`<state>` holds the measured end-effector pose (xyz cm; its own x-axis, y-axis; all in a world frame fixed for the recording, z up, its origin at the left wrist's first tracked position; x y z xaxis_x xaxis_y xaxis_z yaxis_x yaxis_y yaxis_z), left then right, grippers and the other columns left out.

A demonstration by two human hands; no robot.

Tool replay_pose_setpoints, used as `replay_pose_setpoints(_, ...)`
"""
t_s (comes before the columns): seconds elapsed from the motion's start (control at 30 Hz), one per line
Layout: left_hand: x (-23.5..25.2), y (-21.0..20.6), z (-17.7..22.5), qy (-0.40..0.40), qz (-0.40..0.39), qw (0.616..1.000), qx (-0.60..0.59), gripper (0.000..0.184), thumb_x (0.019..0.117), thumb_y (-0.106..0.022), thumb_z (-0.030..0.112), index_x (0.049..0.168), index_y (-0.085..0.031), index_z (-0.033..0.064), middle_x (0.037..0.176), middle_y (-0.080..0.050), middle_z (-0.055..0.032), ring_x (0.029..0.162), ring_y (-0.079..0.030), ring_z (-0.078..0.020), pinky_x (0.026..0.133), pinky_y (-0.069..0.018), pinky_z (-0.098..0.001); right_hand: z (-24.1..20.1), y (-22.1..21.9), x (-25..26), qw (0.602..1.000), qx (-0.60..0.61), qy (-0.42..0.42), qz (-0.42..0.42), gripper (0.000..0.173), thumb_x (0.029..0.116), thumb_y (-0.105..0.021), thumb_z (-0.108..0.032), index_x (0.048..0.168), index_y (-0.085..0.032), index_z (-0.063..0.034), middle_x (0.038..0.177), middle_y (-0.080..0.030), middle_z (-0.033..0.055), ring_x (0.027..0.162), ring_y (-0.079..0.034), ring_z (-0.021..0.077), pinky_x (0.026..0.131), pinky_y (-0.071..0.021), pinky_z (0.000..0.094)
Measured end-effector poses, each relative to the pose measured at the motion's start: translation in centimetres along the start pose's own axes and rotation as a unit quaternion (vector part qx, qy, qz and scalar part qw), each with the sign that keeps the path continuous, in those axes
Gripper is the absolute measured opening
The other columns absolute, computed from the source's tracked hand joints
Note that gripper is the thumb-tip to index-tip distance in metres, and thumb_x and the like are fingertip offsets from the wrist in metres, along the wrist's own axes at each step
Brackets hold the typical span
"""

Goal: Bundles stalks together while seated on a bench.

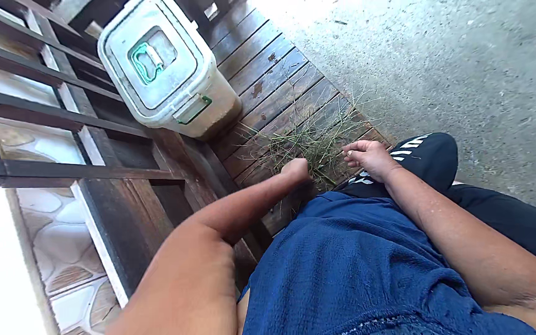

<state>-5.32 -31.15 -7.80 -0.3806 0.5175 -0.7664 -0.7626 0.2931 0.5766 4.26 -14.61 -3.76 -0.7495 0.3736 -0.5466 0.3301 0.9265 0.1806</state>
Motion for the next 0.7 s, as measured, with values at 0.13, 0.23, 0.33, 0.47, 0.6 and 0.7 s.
replay_pose_setpoints(0.13, -1.8, 3.9, 3.0, -0.093, -0.039, 0.994, -0.044, 0.021, 0.0971, -0.069, 0.016, 0.106, -0.072, -0.0029, 0.094, -0.072, -0.0201, 0.081, -0.07, -0.0319, 0.081, -0.0574, -0.0548, -0.2, 0.5, -0.4, 1.0, 0.019, 0.021, -0.004, 0.021, 0.1024, -0.055, -0.001, 0.121, -0.063, 0.0054, 0.115, -0.066, 0.0178, 0.092, -0.069, 0.0182, 0.083, -0.0579, 0.0333)
replay_pose_setpoints(0.23, -6.4, 9.3, 6.2, -0.175, -0.064, 0.976, -0.111, 0.016, 0.0993, -0.066, 0.009, 0.105, -0.067, -0.0055, 0.081, -0.068, -0.0107, 0.062, -0.063, -0.0142, 0.063, -0.0572, -0.0327, -1.1, -0.3, -1.3, 0.996, 0.051, 0.049, -0.053, 0.021, 0.1024, -0.058, -0.006, 0.12, -0.065, 0.004, 0.114, -0.067, 0.0159, 0.092, -0.069, 0.0186, 0.082, -0.0581, 0.0344)
replay_pose_setpoints(0.33, -8.2, 12.7, 8.5, -0.219, 0.019, 0.954, -0.204, 0.013, 0.0986, -0.067, 0.009, 0.098, -0.065, -0.0039, 0.078, -0.069, -0.0079, 0.061, -0.066, -0.0117, 0.061, -0.0591, -0.0292, -3.7, -3.6, -3.5, 0.978, 0.119, 0.055, -0.162, 0.034, 0.1016, -0.058, -0.014, 0.132, -0.059, 0.0002, 0.12, -0.068, 0.0119, 0.101, -0.069, 0.0197, 0.086, -0.0576, 0.0385)
replay_pose_setpoints(0.47, -7.7, 13.3, 9.4, -0.222, 0.088, 0.932, -0.273, 0.015, 0.0997, -0.066, 0.009, 0.104, -0.065, -0.0051, 0.082, -0.071, -0.01, 0.063, -0.069, -0.0125, 0.061, -0.0607, -0.0294, -6.6, -6.0, -5.2, 0.983, 0.111, 0.064, -0.129, 0.019, 0.1097, -0.044, -0.01, 0.115, -0.058, 0.0025, 0.08, -0.066, 0.0062, 0.069, -0.068, 0.0146, 0.07, -0.0601, 0.0328)
replay_pose_setpoints(0.6, -6.9, 15.4, 3.3, -0.145, 0.18, 0.932, -0.281, 0.021, 0.104, -0.06, 0.014, 0.116, -0.065, -0.0031, 0.091, -0.071, -0.011, 0.071, -0.069, -0.0134, 0.069, -0.0605, -0.0318, -2.6, -3.1, -3.4, 0.988, 0.13, 0.046, -0.069, 0.03, 0.1126, -0.036, -0.016, 0.125, -0.059, -0.0012, 0.074, -0.058, 0.001, 0.062, -0.061, 0.0114, 0.064, -0.057, 0.0307)
replay_pose_setpoints(0.7, -4.4, 12.8, -3.8, -0.005, 0.166, 0.968, -0.189, 0.022, 0.0968, -0.066, 0.008, 0.116, -0.068, -0.0033, 0.098, -0.072, -0.0188, 0.081, -0.071, -0.0266, 0.081, -0.0596, -0.0478, 0.1, -1.5, -2.2, 0.973, 0.223, -0.015, -0.056, 0.029, 0.1127, -0.038, -0.019, 0.12, -0.06, -0.0028, 0.08, -0.065, 0.0052, 0.07, -0.067, 0.0161, 0.068, -0.0594, 0.033)
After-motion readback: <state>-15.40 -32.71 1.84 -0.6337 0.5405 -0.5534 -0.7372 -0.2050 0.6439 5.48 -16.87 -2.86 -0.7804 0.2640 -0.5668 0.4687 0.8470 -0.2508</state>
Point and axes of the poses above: each hand's wrist, its own x-axis towards the middle knuckle, its own y-axis out of the back of the hand, z = x × y, the point moved 9 cm from there along x, towards the middle knuckle
